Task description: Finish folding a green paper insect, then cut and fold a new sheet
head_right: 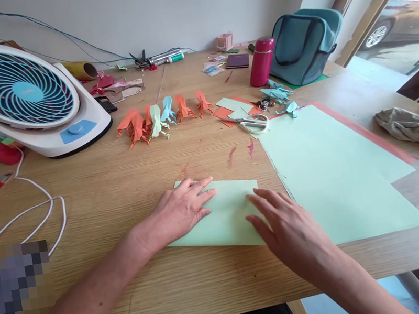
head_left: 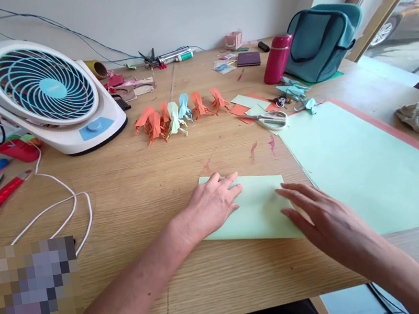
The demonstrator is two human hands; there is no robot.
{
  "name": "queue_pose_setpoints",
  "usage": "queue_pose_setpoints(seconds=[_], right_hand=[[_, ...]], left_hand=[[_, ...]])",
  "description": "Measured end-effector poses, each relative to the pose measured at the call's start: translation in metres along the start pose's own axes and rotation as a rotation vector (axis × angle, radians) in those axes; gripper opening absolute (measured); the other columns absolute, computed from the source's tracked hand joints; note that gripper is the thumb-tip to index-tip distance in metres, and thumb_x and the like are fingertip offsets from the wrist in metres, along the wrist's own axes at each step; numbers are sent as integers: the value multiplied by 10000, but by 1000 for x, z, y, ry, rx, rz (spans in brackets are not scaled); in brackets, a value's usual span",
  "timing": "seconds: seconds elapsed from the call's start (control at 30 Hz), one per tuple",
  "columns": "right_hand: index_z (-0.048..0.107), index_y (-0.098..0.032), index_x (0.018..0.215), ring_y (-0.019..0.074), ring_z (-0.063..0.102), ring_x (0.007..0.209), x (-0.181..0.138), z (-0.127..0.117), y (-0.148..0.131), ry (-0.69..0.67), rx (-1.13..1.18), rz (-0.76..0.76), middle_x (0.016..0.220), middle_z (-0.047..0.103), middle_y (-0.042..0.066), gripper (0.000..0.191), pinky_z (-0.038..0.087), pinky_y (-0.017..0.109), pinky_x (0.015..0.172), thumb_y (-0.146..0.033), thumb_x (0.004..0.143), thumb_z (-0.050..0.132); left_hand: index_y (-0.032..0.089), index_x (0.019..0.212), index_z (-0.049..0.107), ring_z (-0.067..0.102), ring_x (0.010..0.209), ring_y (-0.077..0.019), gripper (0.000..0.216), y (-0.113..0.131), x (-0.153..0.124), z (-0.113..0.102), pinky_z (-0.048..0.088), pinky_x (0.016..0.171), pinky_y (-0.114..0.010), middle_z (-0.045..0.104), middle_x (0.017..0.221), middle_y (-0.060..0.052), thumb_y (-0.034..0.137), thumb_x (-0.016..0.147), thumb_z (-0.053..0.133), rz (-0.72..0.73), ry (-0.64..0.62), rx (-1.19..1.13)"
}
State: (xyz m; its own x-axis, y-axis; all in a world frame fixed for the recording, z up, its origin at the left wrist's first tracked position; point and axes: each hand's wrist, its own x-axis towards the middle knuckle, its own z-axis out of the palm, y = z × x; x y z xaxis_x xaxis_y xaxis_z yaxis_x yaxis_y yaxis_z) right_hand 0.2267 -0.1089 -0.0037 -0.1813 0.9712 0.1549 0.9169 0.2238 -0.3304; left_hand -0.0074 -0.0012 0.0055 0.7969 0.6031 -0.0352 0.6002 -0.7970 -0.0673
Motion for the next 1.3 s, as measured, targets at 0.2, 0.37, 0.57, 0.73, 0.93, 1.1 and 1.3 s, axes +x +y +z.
queue_pose_setpoints(seconds=[0.2,0.37,0.57,0.73,0.93,1.1,1.3], right_hand=[[516,-284,1339,231,718,987,4,-10,16,-48,314,304,1244,682,79,396,599,351,772,-469,1001,423],[643,-246,1161,209,712,882,38,-3,29,8,243,158,1186,675,87,268,572,337,750,-321,983,457],[704,-181,1008,227,664,906,92,14,25,-92,77,-73,994,653,103,216,520,364,829,-133,917,514],[691,-156,1062,261,630,1024,103,26,5,-117,63,-123,1035,643,119,251,496,395,916,-85,894,518],[675,-128,1086,261,618,1035,100,35,-5,-75,79,-149,1034,627,133,293,499,402,935,-63,880,477],[664,-119,1086,269,605,1064,100,40,-4,-62,109,-164,1053,611,141,300,500,413,938,-58,868,468],[670,-162,1033,233,612,989,96,37,-14,-148,177,-283,1021,621,110,287,497,379,889,-31,858,484]], left_hand=[[229,1238,586,561,1159,-268,322,2,3,-4,556,726,-337,507,1493,-86,361,944,587,-12,-52,15],[221,1211,601,572,1136,-279,304,2,4,-2,554,761,-358,537,1458,-99,352,936,598,7,-20,14],[219,1200,608,565,1124,-293,316,4,4,1,539,761,-364,556,1432,-109,388,934,595,-9,10,23],[208,1205,607,541,1154,-300,343,6,2,3,536,786,-374,516,1458,-131,425,941,575,-15,22,-2],[188,1235,605,549,1115,-290,403,15,2,1,541,754,-358,557,1331,-137,458,938,569,-64,4,-47],[157,1235,609,547,1104,-293,454,25,0,-3,546,759,-361,597,1230,-140,495,935,559,-113,-30,-55],[134,1149,649,569,1021,-286,452,50,-13,-11,535,696,-348,607,1151,-143,517,923,566,-225,-104,-35]])
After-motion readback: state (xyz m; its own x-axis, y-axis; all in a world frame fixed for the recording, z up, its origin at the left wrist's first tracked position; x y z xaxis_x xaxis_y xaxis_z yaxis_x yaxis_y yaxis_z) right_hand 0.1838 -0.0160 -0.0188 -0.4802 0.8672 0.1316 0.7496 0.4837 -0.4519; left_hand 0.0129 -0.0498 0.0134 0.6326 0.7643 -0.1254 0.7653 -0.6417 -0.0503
